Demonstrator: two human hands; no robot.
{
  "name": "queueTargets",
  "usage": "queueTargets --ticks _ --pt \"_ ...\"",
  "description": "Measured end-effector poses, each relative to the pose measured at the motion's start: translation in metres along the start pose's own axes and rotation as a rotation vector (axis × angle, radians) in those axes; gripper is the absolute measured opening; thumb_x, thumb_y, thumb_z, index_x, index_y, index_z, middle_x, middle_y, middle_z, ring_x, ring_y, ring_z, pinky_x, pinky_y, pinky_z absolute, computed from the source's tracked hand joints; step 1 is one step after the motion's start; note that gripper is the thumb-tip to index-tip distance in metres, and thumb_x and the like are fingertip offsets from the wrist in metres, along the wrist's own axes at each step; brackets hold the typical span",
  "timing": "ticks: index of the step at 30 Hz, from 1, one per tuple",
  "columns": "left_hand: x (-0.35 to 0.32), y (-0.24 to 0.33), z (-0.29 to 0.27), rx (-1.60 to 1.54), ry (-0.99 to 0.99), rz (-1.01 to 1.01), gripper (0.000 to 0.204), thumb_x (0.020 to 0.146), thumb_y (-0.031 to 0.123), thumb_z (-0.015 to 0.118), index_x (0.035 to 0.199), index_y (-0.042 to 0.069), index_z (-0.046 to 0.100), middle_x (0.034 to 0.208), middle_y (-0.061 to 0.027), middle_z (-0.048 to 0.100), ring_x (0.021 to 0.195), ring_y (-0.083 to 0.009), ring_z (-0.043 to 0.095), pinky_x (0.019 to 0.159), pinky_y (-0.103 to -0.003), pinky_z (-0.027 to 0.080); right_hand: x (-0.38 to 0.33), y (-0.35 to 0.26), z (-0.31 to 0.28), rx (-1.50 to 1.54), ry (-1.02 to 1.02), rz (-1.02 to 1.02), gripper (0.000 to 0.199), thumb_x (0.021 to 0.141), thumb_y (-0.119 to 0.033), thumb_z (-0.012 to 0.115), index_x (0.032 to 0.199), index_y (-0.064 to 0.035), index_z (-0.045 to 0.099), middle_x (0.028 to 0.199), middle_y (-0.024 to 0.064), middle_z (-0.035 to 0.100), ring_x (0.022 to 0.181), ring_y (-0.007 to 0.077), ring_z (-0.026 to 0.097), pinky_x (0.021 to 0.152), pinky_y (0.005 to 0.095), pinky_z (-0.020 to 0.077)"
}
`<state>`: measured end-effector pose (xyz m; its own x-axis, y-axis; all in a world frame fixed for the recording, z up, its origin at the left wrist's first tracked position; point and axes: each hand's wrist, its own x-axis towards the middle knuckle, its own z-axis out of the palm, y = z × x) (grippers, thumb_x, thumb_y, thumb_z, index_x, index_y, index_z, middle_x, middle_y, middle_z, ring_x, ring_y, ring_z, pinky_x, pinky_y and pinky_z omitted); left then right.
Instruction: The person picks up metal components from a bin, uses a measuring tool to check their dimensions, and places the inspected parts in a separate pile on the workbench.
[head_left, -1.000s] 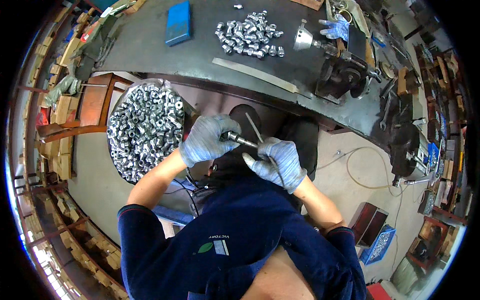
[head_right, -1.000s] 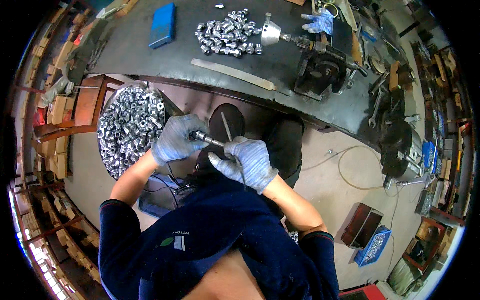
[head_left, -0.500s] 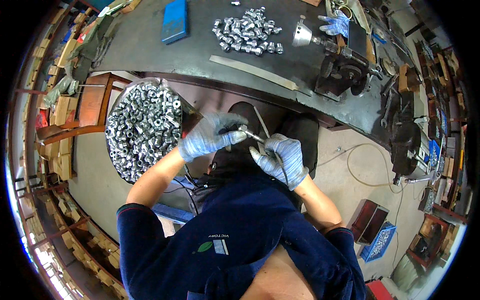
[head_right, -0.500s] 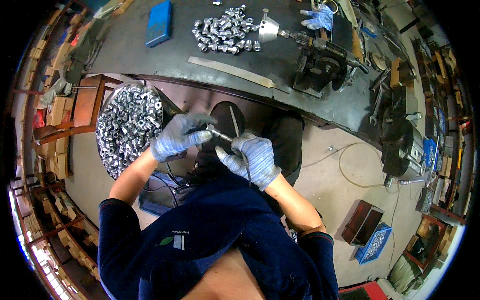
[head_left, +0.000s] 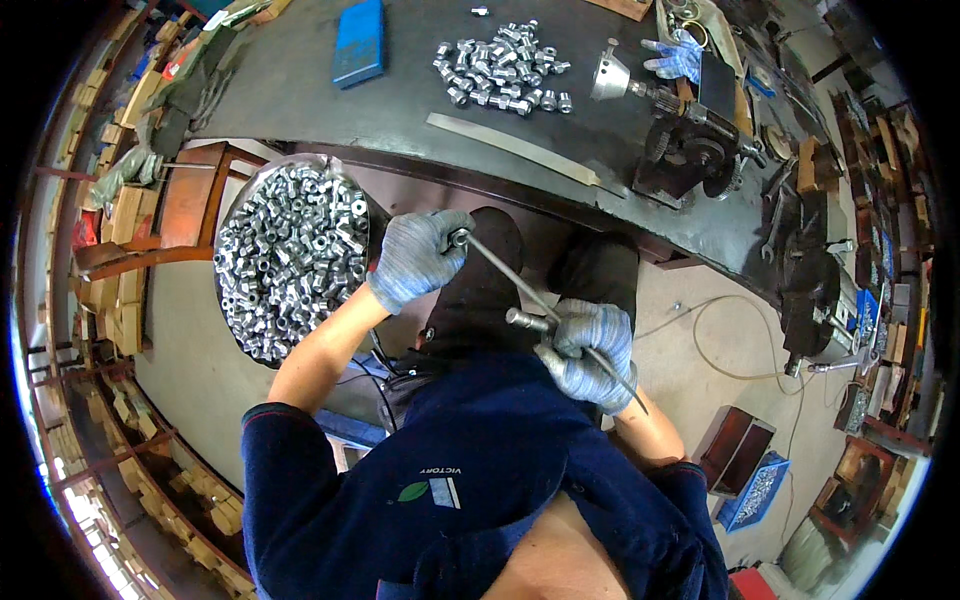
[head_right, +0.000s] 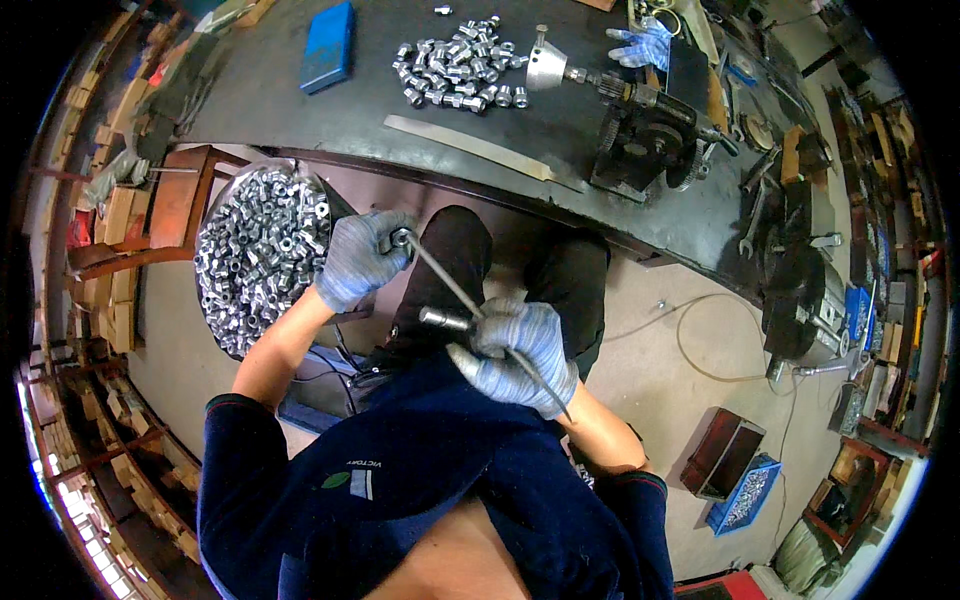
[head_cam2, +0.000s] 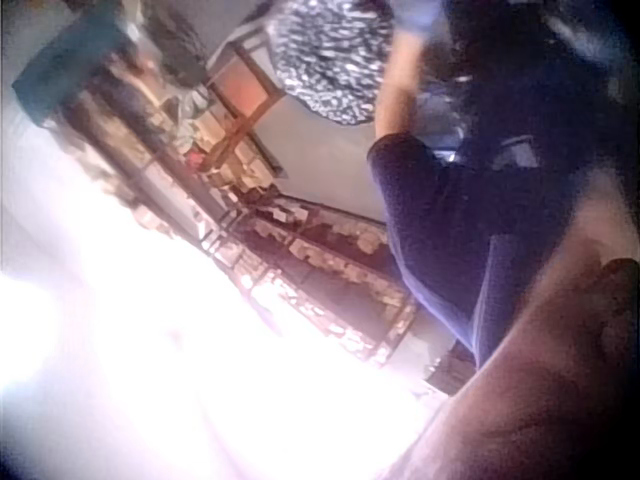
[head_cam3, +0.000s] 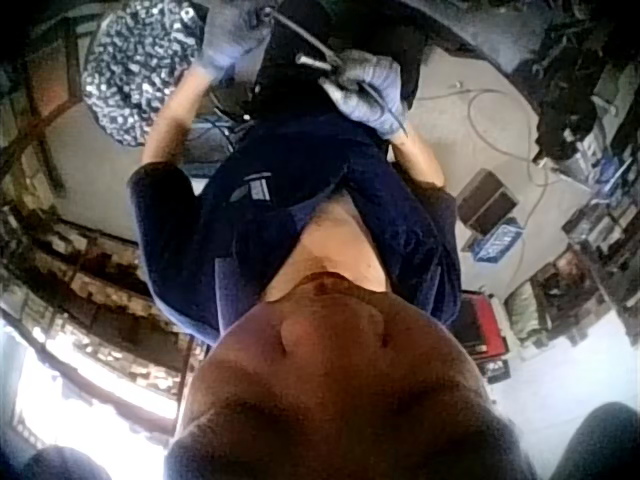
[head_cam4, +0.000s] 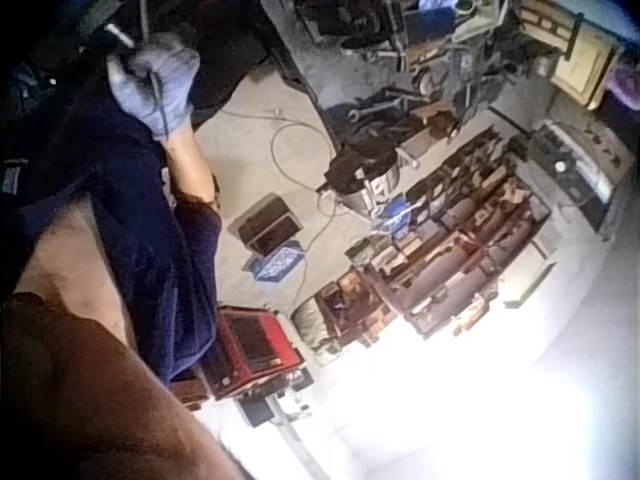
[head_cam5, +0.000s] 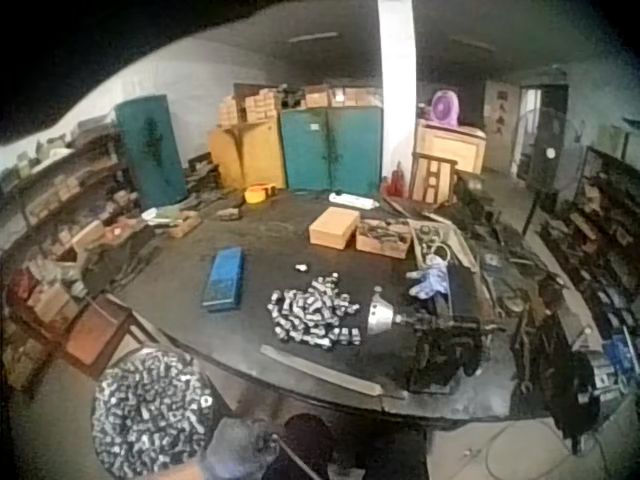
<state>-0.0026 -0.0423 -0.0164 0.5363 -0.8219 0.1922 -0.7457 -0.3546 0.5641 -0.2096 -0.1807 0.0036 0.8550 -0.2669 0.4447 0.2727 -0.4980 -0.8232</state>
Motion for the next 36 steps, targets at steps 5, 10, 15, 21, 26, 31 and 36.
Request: queueTargets --ticks 5,10,15,21,26,31,36 --pt "0.002 0.003 0.000 0.025 0.005 0.019 0.014 0.069 0.013 0.064 0.082 0.012 0.066 0.069 -0.0122 0.062 0.061 -0.0318 0.060 0.056 -0.040 0.048 0.008 -0.005 0.009 -0.054 0.005 -0.068 0.027 0.063 -0.020 0.080 0.057 -0.0143 0.054 0.056 0.0054 0.052 0.049 0.0236 0.054 0.046 0.0306 0.0443" --pt "-0.001 -0.002 0.004 0.039 -0.033 0.007 0.015 0.068 0.013 0.065 0.083 0.013 0.065 0.069 -0.0109 0.061 0.062 -0.0315 0.060 0.055 -0.040 0.047 0.021 -0.010 0.015 0.049 -0.061 -0.007 0.027 0.067 -0.016 0.077 0.057 -0.0096 0.053 0.056 0.0101 0.051 0.049 0.0267 0.052 0.046 0.0338 0.0409" --pt "0.001 0.003 0.012 -0.013 -0.069 0.064 0.020 0.068 0.021 0.068 0.087 0.015 0.066 0.068 -0.0086 0.062 0.062 -0.0284 0.061 0.056 -0.039 0.046 0.035 0.019 0.044 -0.261 -0.071 -0.088 0.027 0.072 -0.034 0.072 0.059 -0.0126 0.062 0.055 0.0089 0.054 0.049 0.0268 0.057 0.045 0.0368 0.0437" --pt "0.018 -0.014 -0.002 0.105 0.013 -0.002 0.017 0.073 0.027 0.068 0.086 0.016 0.066 0.061 -0.0059 0.060 0.057 -0.0251 0.061 0.053 -0.037 0.047 0.029 0.001 0.023 -0.380 -0.091 -0.122 0.034 0.073 -0.035 0.070 0.050 -0.0125 0.058 0.052 0.0076 0.049 0.045 0.0245 0.052 0.042 0.0360 0.0407" --pt "0.033 -0.031 -0.018 -0.366 0.060 -0.182 0.022 0.077 0.022 0.073 0.090 0.005 0.066 0.060 -0.0025 0.054 0.055 -0.0075 0.043 0.051 -0.027 0.040 0.014 0.005 0.006 -0.289 -0.022 -0.100 0.022 0.059 -0.015 0.074 0.052 -0.0123 0.053 0.061 0.0081 0.058 0.048 0.0263 0.057 0.043 0.0338 0.0443" --pt "0.049 -0.032 -0.022 -0.359 0.050 -0.148 0.026 0.080 0.021 0.073 0.095 0.002 0.065 0.068 0.0000 0.058 0.063 -0.0054 0.044 0.057 -0.025 0.042 0.003 0.018 0.009 -0.201 0.028 0.004 0.024 0.062 -0.014 0.073 0.053 -0.0128 0.051 0.059 0.0085 0.056 0.048 0.0273 0.055 0.044 0.0332 0.0429" --pt "0.080 -0.060 -0.011 -0.312 0.058 -0.141 0.033 0.077 0.032 0.075 0.086 0.002 0.067 0.062 -0.0040 0.059 0.057 -0.0102 0.049 0.056 -0.029 0.043 0.006 0.018 0.008 -0.102 0.031 0.098 0.027 0.064 -0.014 0.075 0.052 -0.0116 0.051 0.057 0.0092 0.055 0.048 0.0251 0.055 0.046 0.0313 0.0431"
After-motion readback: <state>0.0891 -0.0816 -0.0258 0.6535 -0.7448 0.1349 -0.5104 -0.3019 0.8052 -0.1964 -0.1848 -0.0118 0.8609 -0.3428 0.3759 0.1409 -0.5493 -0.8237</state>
